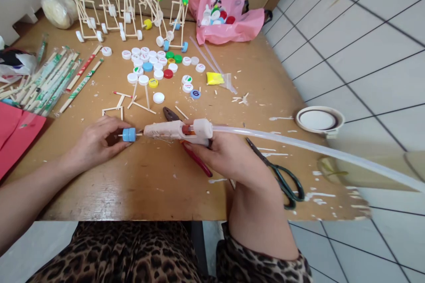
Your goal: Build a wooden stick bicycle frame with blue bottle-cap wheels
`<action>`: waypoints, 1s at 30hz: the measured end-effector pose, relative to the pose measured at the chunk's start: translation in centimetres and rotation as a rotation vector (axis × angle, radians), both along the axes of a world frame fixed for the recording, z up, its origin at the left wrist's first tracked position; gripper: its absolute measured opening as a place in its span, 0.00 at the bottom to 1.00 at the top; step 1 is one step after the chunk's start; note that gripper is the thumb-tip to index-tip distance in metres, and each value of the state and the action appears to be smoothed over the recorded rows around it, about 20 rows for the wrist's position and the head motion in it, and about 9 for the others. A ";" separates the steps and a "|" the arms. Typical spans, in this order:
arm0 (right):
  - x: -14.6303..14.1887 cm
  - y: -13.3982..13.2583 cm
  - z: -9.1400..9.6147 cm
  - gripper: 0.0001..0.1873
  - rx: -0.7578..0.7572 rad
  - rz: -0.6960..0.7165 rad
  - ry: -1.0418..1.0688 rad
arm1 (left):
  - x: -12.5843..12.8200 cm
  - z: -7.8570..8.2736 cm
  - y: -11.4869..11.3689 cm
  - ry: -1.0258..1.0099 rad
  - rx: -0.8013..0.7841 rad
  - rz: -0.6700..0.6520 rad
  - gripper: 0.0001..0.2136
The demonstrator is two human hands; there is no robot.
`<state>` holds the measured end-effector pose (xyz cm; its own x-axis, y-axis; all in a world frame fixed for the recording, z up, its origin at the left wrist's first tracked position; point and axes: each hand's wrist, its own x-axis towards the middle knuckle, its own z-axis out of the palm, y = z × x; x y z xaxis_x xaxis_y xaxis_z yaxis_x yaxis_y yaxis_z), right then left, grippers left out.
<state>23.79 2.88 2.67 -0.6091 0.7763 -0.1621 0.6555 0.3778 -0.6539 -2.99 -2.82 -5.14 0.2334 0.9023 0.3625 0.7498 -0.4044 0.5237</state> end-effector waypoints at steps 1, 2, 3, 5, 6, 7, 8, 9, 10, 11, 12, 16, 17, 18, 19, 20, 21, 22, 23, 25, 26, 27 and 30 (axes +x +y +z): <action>0.1 0.1 0.0 0.18 -0.024 0.030 0.009 | 0.0 0.0 0.0 0.001 -0.001 -0.002 0.06; 0.1 0.1 0.1 0.19 -0.043 0.056 0.019 | 0.0 0.0 0.0 0.004 -0.003 -0.004 0.06; 0.2 0.2 0.1 0.20 -0.049 0.071 0.028 | 0.0 0.0 0.0 0.009 -0.005 -0.005 0.07; 0.4 0.4 -0.1 0.20 -0.018 0.064 0.037 | 0.0 0.1 -0.1 0.021 -0.011 -0.002 0.07; 0.5 0.5 -0.2 0.20 0.013 0.045 0.040 | 0.0 0.1 -0.1 0.025 -0.014 0.001 0.07; 0.6 0.6 -0.4 0.21 0.043 0.024 0.042 | 0.0 0.2 -0.1 0.028 -0.015 0.003 0.07; 0.7 0.6 -0.5 0.22 0.066 0.006 0.044 | 0.0 0.2 -0.1 0.030 -0.015 0.004 0.07; 0.7 0.6 -0.6 0.22 0.079 -0.004 0.045 | 0.0 0.2 -0.1 0.030 -0.015 0.002 0.07; 0.8 0.7 -0.7 0.23 0.086 -0.009 0.047 | 0.0 0.3 -0.1 0.029 -0.013 0.000 0.07; 0.8 0.6 -0.7 0.23 0.091 -0.011 0.046 | 0.0 0.3 -0.1 0.025 -0.011 -0.004 0.08; 0.7 0.6 -0.7 0.23 0.096 -0.010 0.044 | 0.0 0.3 -0.1 0.021 -0.009 -0.007 0.08; 0.6 0.5 -0.5 0.23 0.077 0.020 0.021 | 0.1 0.4 -0.1 0.010 -0.013 -0.008 0.08; 0.6 0.5 -0.5 0.22 0.069 0.024 0.017 | 0.1 0.4 -0.1 0.009 -0.017 -0.007 0.07; 0.6 0.5 -0.5 0.22 0.063 0.024 0.013 | 0.1 0.4 -0.1 0.008 -0.020 -0.007 0.07; 0.6 0.6 -0.6 0.21 0.061 0.021 0.010 | 0.1 0.4 -0.1 0.007 -0.024 -0.008 0.07; 0.6 0.6 -0.7 0.20 0.062 0.023 0.008 | 0.0 0.4 -0.1 0.008 -0.028 -0.007 0.07; 0.6 0.6 -0.7 0.19 0.061 0.028 0.007 | 0.0 0.4 -0.1 0.008 -0.030 -0.006 0.07; 0.6 0.6 -0.8 0.19 0.058 0.035 0.003 | 0.0 0.4 -0.1 0.009 -0.033 -0.005 0.06; 0.6 0.6 -0.8 0.19 0.053 0.044 -0.003 | 0.0 0.4 0.0 0.010 -0.036 -0.004 0.06; 0.5 0.6 -0.8 0.19 0.045 0.053 -0.014 | 0.0 0.4 -0.1 0.008 -0.037 -0.009 0.06; 0.5 0.5 -0.8 0.19 0.044 0.052 -0.021 | 0.0 0.4 -0.1 0.007 -0.036 -0.012 0.06; 0.5 0.5 -0.8 0.19 0.045 0.046 -0.026 | 0.0 0.4 -0.1 0.006 -0.033 -0.016 0.06; 0.3 0.5 -0.7 0.20 0.048 0.040 -0.032 | 0.0 0.4 -0.1 0.009 -0.014 -0.017 0.07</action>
<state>24.07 3.35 2.01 -0.6350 0.7588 -0.1450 0.6596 0.4349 -0.6130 -2.99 -2.88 -4.78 0.2517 0.9032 0.3477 0.7474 -0.4097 0.5231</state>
